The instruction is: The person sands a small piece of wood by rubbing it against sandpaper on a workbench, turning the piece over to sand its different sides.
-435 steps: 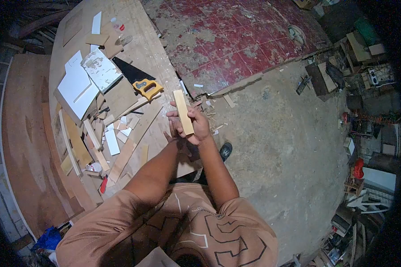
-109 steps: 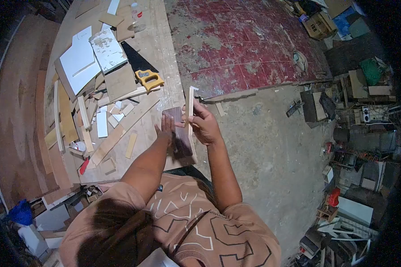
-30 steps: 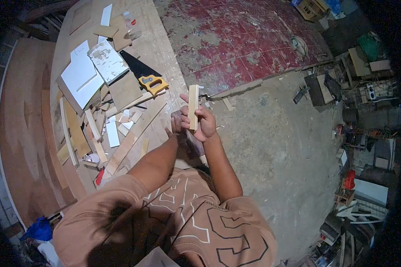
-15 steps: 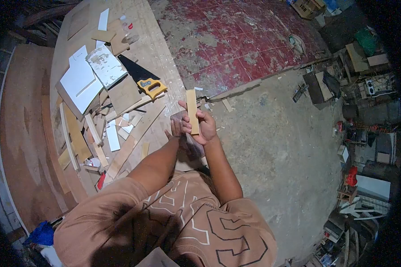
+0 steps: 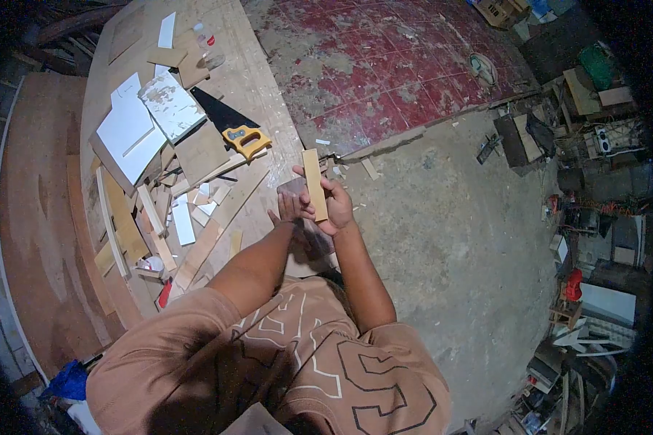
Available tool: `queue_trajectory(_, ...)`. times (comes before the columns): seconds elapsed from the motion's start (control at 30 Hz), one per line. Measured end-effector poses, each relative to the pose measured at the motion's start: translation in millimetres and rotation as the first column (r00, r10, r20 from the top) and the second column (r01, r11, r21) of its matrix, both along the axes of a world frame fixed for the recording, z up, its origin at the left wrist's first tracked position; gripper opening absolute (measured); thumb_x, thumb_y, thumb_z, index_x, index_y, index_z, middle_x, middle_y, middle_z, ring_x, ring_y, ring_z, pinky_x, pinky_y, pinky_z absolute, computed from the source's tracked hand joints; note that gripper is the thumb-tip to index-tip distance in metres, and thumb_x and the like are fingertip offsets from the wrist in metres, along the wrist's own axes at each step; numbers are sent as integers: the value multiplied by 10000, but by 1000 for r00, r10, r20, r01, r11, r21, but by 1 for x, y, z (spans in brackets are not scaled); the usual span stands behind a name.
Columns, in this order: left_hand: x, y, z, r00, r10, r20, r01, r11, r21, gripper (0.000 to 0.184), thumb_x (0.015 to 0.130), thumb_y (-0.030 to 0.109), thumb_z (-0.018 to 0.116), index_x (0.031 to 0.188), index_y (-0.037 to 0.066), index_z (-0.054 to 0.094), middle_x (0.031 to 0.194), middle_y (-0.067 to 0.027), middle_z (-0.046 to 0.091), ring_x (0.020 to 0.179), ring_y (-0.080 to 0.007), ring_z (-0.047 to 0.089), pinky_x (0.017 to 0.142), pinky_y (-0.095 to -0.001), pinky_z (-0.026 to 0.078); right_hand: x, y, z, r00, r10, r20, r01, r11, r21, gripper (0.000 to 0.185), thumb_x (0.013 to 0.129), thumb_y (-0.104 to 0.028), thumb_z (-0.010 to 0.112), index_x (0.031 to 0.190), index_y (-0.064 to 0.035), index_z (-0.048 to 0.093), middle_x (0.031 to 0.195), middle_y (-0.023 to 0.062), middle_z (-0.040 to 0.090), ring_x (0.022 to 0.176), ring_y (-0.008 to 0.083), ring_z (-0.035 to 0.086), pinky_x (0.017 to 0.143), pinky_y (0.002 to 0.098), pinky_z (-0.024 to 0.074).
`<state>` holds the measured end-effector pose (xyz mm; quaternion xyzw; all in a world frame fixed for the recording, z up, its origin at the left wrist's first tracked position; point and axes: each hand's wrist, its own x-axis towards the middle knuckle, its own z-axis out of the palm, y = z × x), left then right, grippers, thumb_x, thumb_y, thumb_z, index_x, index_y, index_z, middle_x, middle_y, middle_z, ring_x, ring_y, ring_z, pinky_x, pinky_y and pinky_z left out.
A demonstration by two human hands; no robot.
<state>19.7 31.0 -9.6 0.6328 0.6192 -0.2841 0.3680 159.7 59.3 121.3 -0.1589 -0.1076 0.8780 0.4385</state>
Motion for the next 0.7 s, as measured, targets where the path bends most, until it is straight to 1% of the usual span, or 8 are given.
queue_trajectory(0.13,1,-1,-9,999,32,6,-32,999,23,1555,507,489,914,1529,50,-172,1583,-221,-255,1453,-384,-267,1087,-740,22,4,0,-3,999,13,30,-14,1000,28,658,947,-382,455,1478,-13,336,806,77,536,582,138,455,512,274,416)
queue_trajectory(0.23,3,0,-3,999,31,-11,-31,999,13,1544,517,476,912,1529,47,-171,1587,-218,-247,1456,-378,-264,1089,-739,30,0,0,-4,1000,7,23,-8,997,80,634,947,-378,452,1457,-12,366,859,78,550,641,146,487,551,272,427)
queue_trajectory(0.33,2,0,14,999,-12,-36,12,1000,-17,1534,527,487,899,1527,47,-179,1591,-208,-241,1459,-379,-258,1088,-740,38,-5,1,-4,993,-81,81,78,996,30,601,935,-328,519,1434,-14,400,923,74,555,717,154,506,609,273,441)
queue_trajectory(0.4,1,-1,12,999,-19,-29,19,1000,-5,1530,531,497,889,1525,47,-184,1592,-206,-240,1460,-379,-255,1089,-740,41,-5,2,-5,979,-82,186,70,995,70,567,911,-244,608,1398,-19,427,966,66,549,783,156,511,662,282,447)
queue_trajectory(0.43,0,-1,10,999,-26,-21,26,1000,7,1526,536,507,880,1523,47,-189,1592,-205,-239,1461,-379,-252,1090,-740,44,-5,2,-5,979,-93,182,96,995,-8,532,890,-153,653,1365,-47,438,973,70,566,788,164,549,656,295,486)
queue_trajectory(0.57,-1,-4,-15,1000,-7,-9,8,998,61,1526,538,526,866,1518,48,-202,1592,-198,-243,1462,-381,-248,1086,-744,52,-9,0,-1,972,-132,194,134,991,5,469,905,-119,631,1334,-72,447,974,74,592,780,174,594,642,307,525)
queue_trajectory(0.63,-1,-3,-12,1000,-9,-25,10,999,47,1536,529,545,862,1517,53,-206,1588,-198,-255,1460,-382,-254,1080,-748,59,-9,1,-5,945,-144,294,145,989,16,468,896,-68,615,1334,-82,450,967,74,615,753,180,620,624,313,547)
queue_trajectory(0.7,-1,-4,-15,999,-12,-33,13,998,58,1544,522,551,864,1518,57,-207,1584,-198,-266,1458,-382,-260,1078,-749,61,-9,0,-8,947,-150,285,151,988,19,469,890,-26,601,1328,-77,441,959,77,625,733,171,627,606,303,549)
